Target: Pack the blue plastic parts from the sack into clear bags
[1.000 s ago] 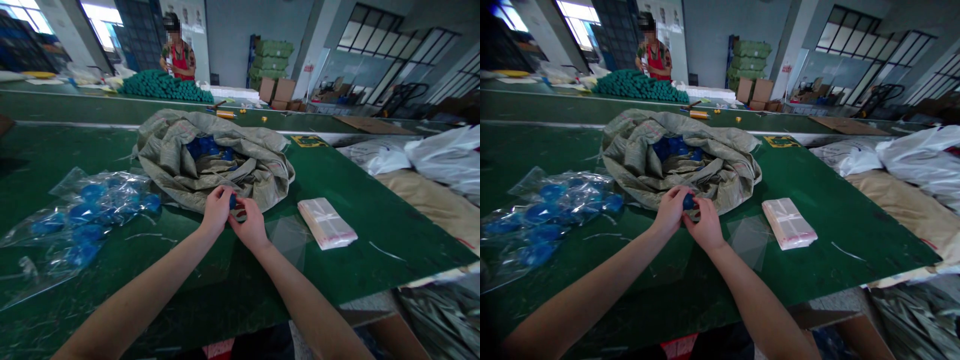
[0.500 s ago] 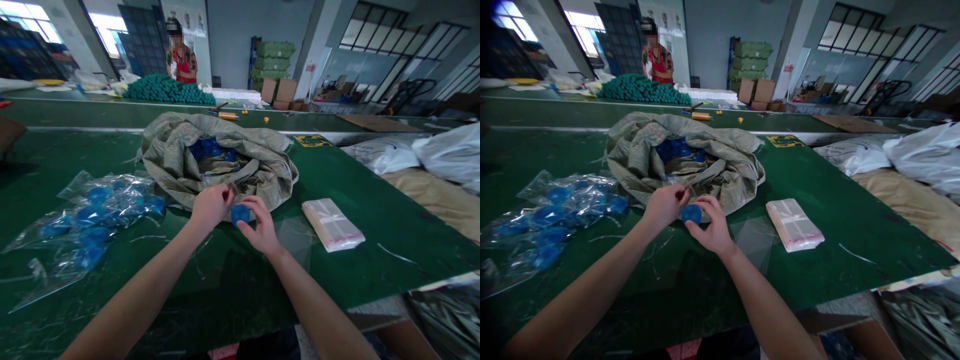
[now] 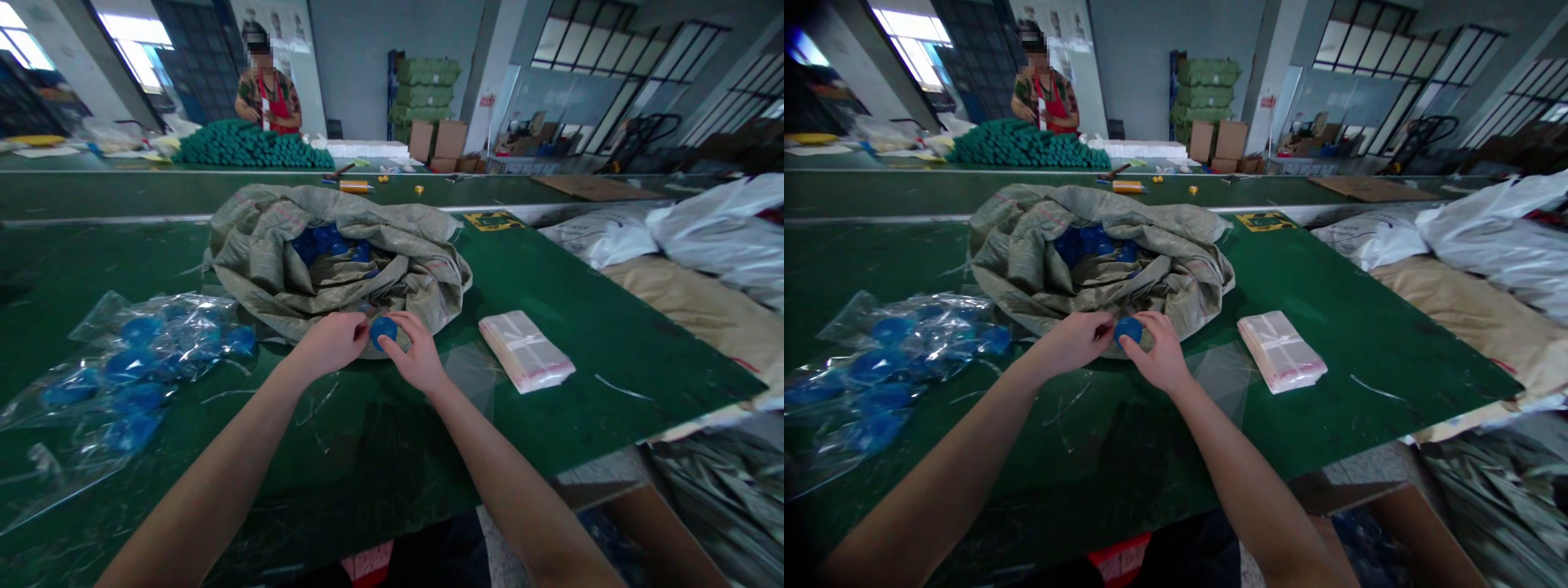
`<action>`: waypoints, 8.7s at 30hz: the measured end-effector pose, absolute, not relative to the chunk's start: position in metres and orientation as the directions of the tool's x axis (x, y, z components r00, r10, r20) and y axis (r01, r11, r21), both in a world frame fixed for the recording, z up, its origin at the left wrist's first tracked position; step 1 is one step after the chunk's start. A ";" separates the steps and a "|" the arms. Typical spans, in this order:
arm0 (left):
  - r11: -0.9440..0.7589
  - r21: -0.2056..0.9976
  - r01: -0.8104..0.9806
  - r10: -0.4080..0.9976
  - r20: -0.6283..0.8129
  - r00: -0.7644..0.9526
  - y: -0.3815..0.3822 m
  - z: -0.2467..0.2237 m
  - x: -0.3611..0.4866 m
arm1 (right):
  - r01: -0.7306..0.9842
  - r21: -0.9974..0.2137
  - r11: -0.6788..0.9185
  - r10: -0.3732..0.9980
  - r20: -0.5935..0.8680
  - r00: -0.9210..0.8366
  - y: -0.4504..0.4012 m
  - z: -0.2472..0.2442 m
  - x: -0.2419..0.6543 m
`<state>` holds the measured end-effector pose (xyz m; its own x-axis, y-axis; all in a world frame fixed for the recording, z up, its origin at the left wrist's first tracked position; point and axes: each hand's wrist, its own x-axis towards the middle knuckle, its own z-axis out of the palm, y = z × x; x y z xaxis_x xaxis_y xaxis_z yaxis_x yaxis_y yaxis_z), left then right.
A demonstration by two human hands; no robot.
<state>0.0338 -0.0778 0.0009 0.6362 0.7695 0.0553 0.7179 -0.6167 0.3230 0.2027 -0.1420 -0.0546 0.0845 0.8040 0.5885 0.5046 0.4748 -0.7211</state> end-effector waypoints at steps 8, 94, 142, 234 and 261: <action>-0.615 0.380 0.691 0.749 0.009 0.662 -0.074 0.004 0.031 | 0.540 -0.746 0.390 0.836 0.532 0.132 -0.141 -0.056 0.201; -0.564 0.168 0.809 0.787 0.405 0.464 -0.086 -0.022 0.054 | 0.756 -0.568 0.326 0.834 0.549 0.053 -0.141 -0.061 0.202; -0.608 0.220 0.763 0.779 0.349 0.521 -0.101 -0.038 0.065 | 0.120 -0.980 0.157 0.840 0.197 0.505 -0.119 -0.088 0.208; -0.558 0.196 0.806 0.824 0.244 0.511 -0.016 0.030 -0.007 | 0.684 -0.126 0.719 0.659 0.438 -0.612 -0.070 0.023 0.192; -0.607 0.592 0.531 0.755 0.220 0.617 0.016 0.028 -0.009 | 0.607 -0.279 0.744 0.664 0.405 -0.628 -0.057 0.015 0.228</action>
